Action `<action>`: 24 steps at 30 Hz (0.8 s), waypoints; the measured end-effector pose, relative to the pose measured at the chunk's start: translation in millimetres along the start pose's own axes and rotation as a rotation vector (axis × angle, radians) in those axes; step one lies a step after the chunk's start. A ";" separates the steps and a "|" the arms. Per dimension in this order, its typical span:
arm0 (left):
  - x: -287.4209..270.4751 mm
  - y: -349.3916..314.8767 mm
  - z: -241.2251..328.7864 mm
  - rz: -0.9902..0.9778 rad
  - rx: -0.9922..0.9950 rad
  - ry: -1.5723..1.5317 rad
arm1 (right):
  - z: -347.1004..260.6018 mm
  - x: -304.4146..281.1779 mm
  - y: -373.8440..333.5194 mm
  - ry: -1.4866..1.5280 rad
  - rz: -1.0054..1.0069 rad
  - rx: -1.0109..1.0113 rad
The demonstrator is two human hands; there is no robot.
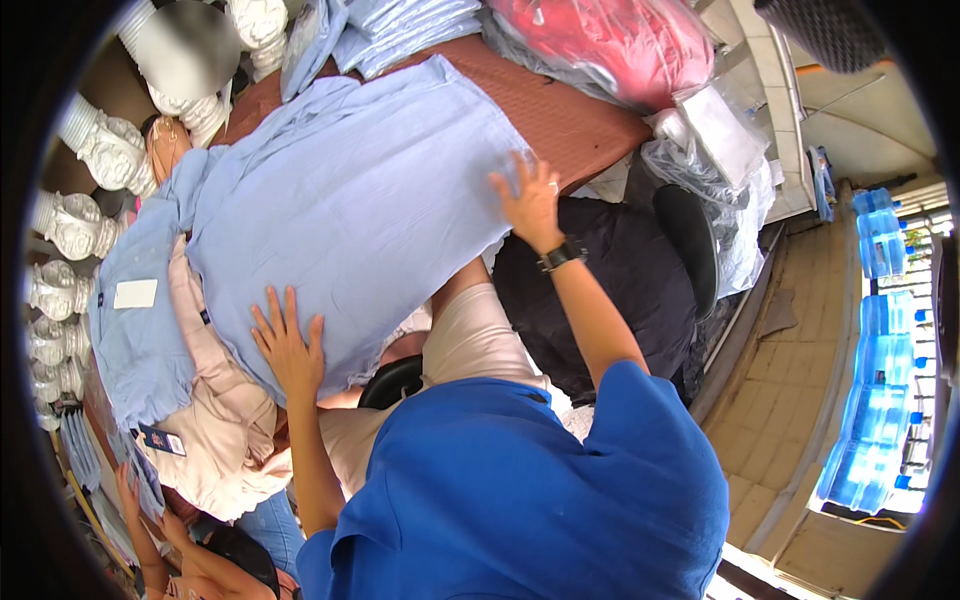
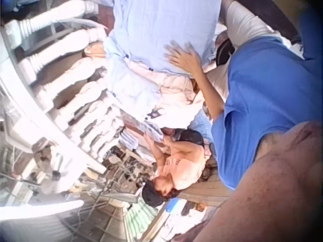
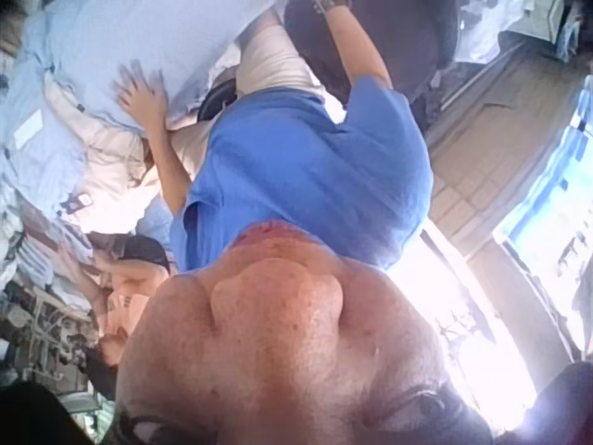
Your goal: The person removes a shirt from a plastic bag, spreads it out on a table, uses a folding board to fold the shirt, and then places the folded shirt back into a plastic bag.
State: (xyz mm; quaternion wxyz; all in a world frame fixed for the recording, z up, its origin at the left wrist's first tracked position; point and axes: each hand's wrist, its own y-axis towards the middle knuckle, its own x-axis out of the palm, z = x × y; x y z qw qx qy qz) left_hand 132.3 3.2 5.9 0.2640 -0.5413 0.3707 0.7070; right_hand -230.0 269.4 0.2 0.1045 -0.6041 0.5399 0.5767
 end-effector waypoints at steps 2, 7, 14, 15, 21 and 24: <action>-1.2 0.4 0.5 0.008 -0.006 -0.003 | 54.6 -27.5 32.5 -0.196 0.150 0.025; -1.8 0.6 4.2 0.013 0.000 -0.025 | 215.0 -127.4 90.9 -0.367 0.567 0.273; -6.4 -2.0 4.7 -0.001 -0.024 -0.013 | 343.0 -222.0 101.0 -0.494 0.518 0.992; -5.5 -0.5 6.7 -0.007 -0.021 -0.023 | 360.9 -234.2 99.1 -0.466 0.455 0.977; -7.5 -0.1 6.6 -0.010 -0.026 -0.018 | 385.8 -234.0 95.4 -0.345 0.336 0.985; -8.0 1.2 9.1 -0.007 -0.022 -0.027 | 393.1 -235.8 96.3 -0.313 0.389 1.063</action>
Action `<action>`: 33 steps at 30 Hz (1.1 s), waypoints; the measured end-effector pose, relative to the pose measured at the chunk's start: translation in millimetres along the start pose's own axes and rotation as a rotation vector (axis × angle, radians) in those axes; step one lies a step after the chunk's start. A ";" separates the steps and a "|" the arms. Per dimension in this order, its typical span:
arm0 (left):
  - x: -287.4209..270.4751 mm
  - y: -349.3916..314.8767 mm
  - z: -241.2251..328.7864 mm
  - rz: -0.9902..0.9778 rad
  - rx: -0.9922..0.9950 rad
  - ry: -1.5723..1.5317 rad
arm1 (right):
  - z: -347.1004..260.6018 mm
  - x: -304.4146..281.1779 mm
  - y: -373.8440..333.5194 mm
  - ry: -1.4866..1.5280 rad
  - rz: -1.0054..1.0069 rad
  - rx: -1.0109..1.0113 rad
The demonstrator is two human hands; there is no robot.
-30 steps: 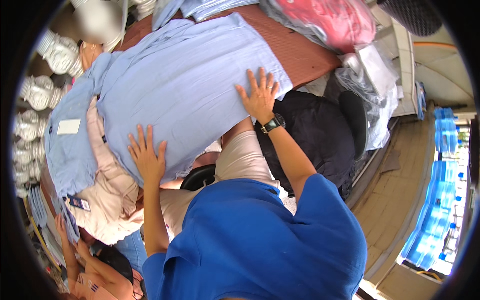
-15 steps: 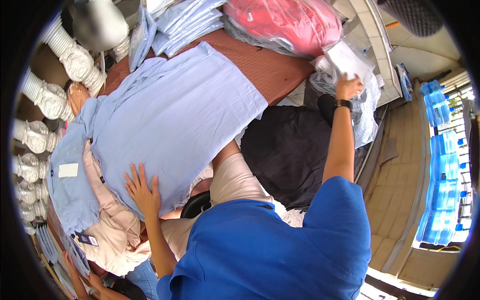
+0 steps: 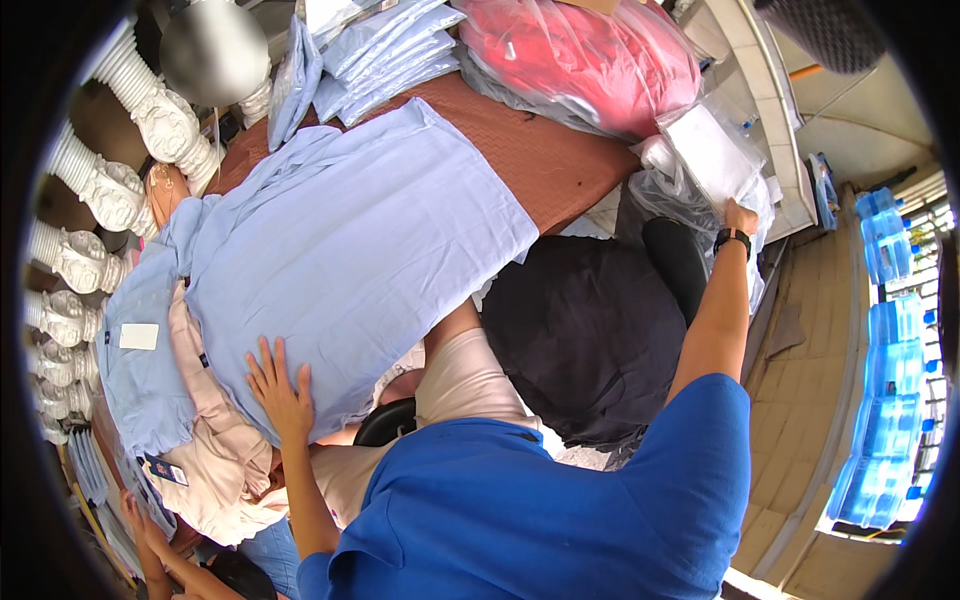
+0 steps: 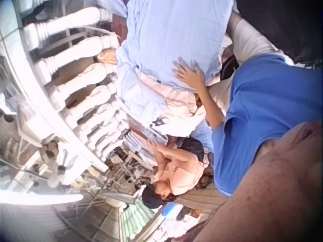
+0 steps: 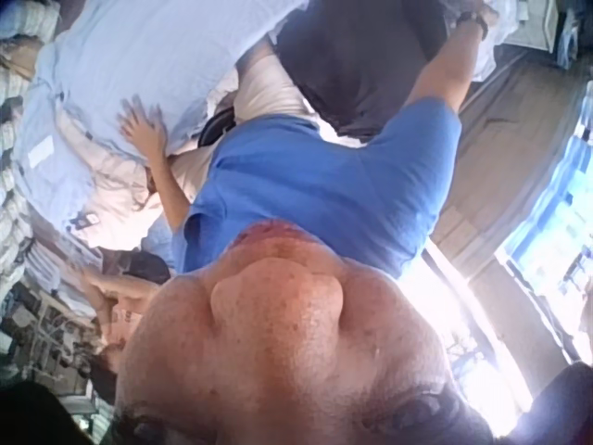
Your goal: The person removes a shirt from a plastic bag, spreads it out on a table, uses a folding board to fold the shirt, and then places the folded shirt back into a plastic bag.
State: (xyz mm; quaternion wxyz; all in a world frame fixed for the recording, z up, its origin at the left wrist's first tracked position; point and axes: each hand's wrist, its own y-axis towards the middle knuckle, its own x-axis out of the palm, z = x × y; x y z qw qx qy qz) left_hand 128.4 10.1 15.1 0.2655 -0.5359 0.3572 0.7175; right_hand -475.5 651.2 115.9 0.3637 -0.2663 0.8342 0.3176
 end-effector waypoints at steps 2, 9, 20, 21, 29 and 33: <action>-1.8 -1.4 -0.5 0.003 -0.003 0.012 | -6.1 0.8 -2.3 0.047 0.002 0.043; 1.1 2.1 4.4 -0.002 0.004 -0.010 | 9.9 1.8 26.1 0.094 0.113 -0.031; -4.8 -6.1 -5.6 0.009 -0.010 0.014 | -31.2 -12.5 -5.1 0.696 -0.105 0.195; 2.4 -0.3 0.4 0.008 0.013 -0.019 | -10.7 -24.1 25.1 0.636 -0.053 0.127; -9.9 4.3 -14.5 0.031 -0.015 -0.241 | -43.5 -93.1 -86.3 1.466 -0.526 -0.160; -38.2 41.7 11.6 0.208 0.004 -0.777 | -80.7 -136.9 -206.5 1.306 -0.864 -0.343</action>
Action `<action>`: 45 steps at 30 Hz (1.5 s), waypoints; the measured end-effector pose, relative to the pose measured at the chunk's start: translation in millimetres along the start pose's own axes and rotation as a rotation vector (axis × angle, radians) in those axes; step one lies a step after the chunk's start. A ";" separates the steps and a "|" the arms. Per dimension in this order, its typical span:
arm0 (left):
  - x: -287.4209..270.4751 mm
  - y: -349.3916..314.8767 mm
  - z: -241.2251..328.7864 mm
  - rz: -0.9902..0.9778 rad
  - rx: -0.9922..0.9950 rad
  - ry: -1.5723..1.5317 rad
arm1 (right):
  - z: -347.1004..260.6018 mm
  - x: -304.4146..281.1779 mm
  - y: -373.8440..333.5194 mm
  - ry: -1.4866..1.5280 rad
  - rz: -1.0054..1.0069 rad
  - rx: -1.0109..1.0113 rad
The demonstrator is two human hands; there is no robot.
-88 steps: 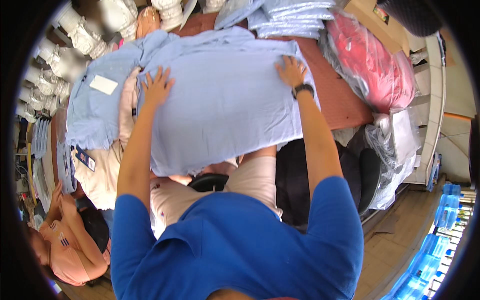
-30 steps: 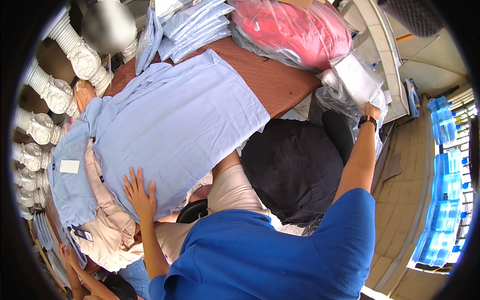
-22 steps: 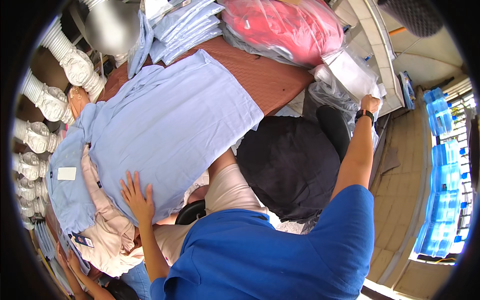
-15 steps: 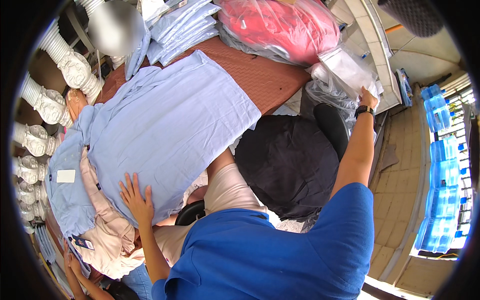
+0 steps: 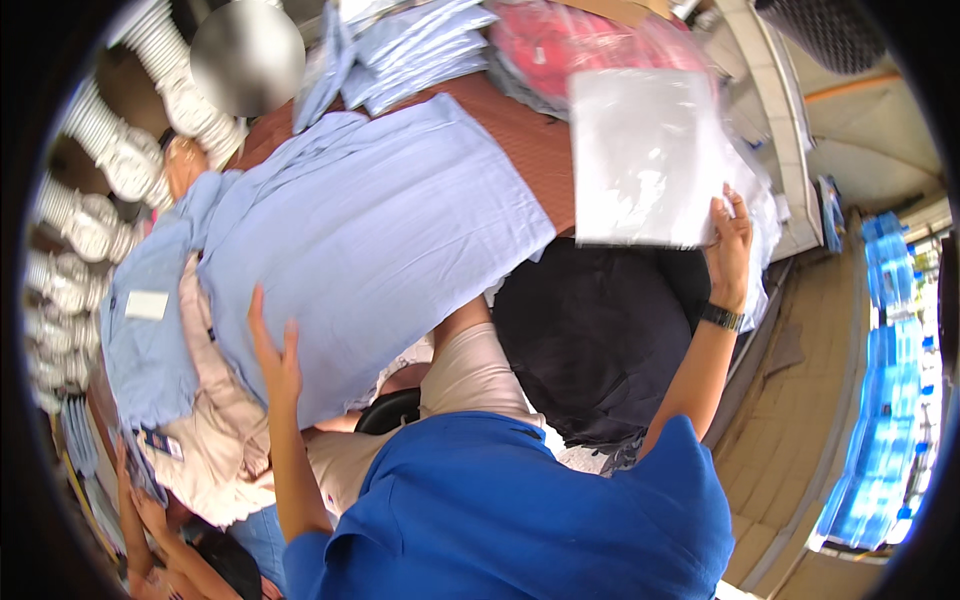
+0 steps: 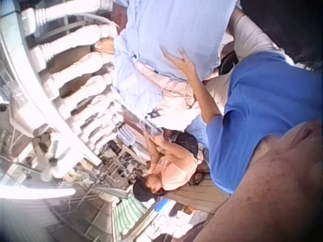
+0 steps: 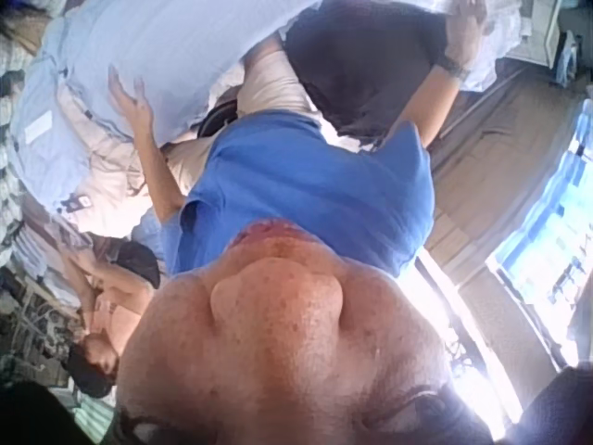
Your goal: The person removes a shirt from a plastic bag, spreads it out on a table, uses a folding board to fold the shirt, and then places the folded shirt back into a plastic bag.
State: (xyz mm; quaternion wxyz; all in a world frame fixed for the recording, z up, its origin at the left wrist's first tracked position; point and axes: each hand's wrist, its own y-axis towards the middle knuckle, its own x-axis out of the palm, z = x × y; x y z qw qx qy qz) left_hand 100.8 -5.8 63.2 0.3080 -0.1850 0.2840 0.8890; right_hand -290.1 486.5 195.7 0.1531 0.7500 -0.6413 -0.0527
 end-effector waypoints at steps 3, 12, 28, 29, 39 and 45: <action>23.2 30.5 -12.9 -0.141 -0.202 -0.609 | 12.9 53.8 -17.4 0.045 -0.353 0.193; 0.4 85.0 -12.1 -0.365 -0.509 -0.922 | 89.4 213.4 4.3 -0.262 -1.138 0.426; 24.9 88.8 -93.8 -0.210 0.053 0.065 | 205.2 455.0 -159.9 -0.455 -1.009 -0.694; 27.9 88.5 -93.9 -0.222 0.017 0.080 | 209.7 454.8 -168.7 -0.454 -0.997 -0.628; 26.3 77.1 -92.0 -0.158 -0.071 -0.013 | 211.3 444.8 -182.9 -0.349 -0.883 -0.618; 28.6 83.6 -81.6 -0.310 -0.088 -0.084 | 210.5 445.8 -181.1 -0.346 -0.871 -0.607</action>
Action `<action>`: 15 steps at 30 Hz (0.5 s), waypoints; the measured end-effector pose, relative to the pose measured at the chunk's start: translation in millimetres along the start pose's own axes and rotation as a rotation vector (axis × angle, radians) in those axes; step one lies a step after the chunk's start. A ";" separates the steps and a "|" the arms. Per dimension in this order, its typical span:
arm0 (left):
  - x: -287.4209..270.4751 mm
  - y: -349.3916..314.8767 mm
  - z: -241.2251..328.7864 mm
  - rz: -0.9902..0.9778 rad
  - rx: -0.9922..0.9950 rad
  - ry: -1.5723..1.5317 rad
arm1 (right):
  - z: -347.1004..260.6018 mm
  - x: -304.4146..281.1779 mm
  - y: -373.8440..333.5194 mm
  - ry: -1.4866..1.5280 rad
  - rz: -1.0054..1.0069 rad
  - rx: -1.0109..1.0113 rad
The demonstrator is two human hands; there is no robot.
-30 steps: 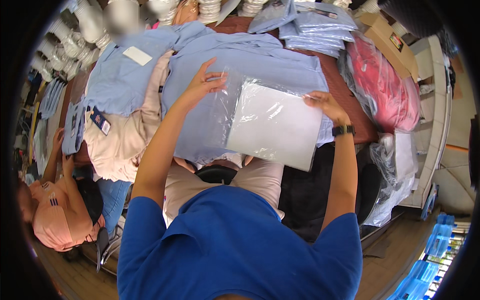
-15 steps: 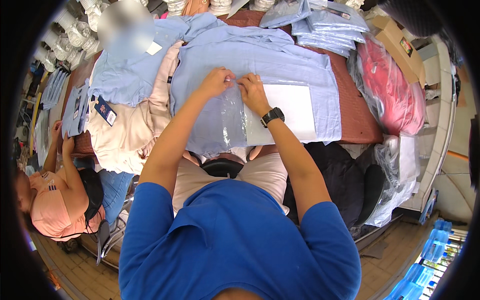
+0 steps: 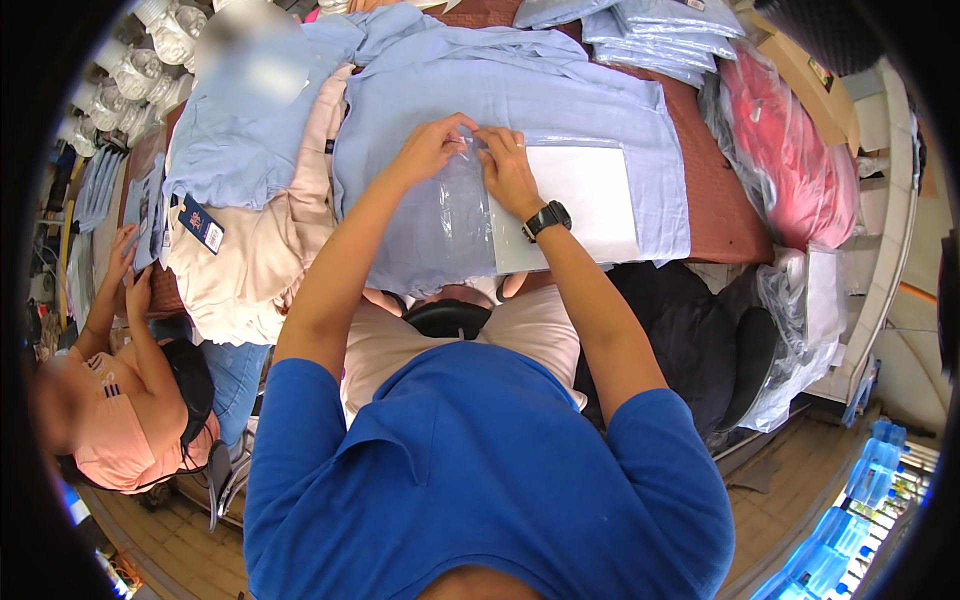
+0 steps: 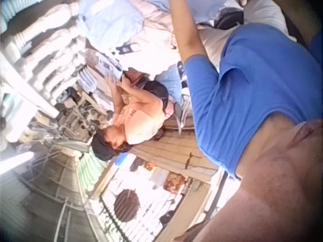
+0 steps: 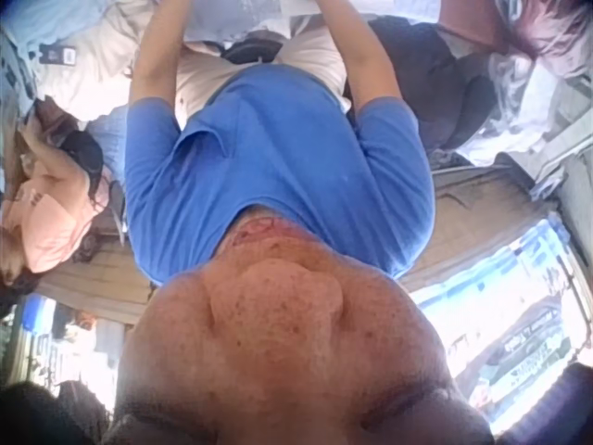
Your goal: The person removes a shirt from a plastic bag, spreads it out on a table, uses a folding board to fold the shirt, and then places the folded shirt back into a plastic bag.
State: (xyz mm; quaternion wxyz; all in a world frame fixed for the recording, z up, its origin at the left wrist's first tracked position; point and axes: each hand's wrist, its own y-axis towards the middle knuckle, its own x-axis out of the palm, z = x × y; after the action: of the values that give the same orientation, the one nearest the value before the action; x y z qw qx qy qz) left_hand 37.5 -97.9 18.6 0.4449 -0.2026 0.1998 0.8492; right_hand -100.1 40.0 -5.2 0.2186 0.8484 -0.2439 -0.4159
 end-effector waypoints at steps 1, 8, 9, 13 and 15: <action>-0.5 3.4 2.8 -0.076 -0.016 0.027 | 3.3 -0.2 -0.7 0.017 -0.008 0.028; 3.1 13.5 -5.7 -0.067 0.062 -0.004 | 4.7 2.2 -0.2 0.106 0.024 0.165; 0.7 15.0 -9.5 -0.085 0.089 0.004 | 3.6 3.3 0.1 0.124 0.036 0.168; -1.2 13.3 -14.2 -0.111 0.047 -0.012 | 1.8 3.1 0.2 0.111 0.036 0.134; -2.0 16.7 -14.2 -0.142 0.005 -0.003 | 3.5 1.1 -0.5 0.062 0.032 0.099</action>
State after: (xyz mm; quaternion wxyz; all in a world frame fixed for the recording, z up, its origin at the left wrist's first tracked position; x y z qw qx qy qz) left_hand 26.9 -115.5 10.4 0.5047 -0.2138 0.1861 0.8154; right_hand -102.3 39.1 -8.1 0.1905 0.8666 -0.2709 -0.3733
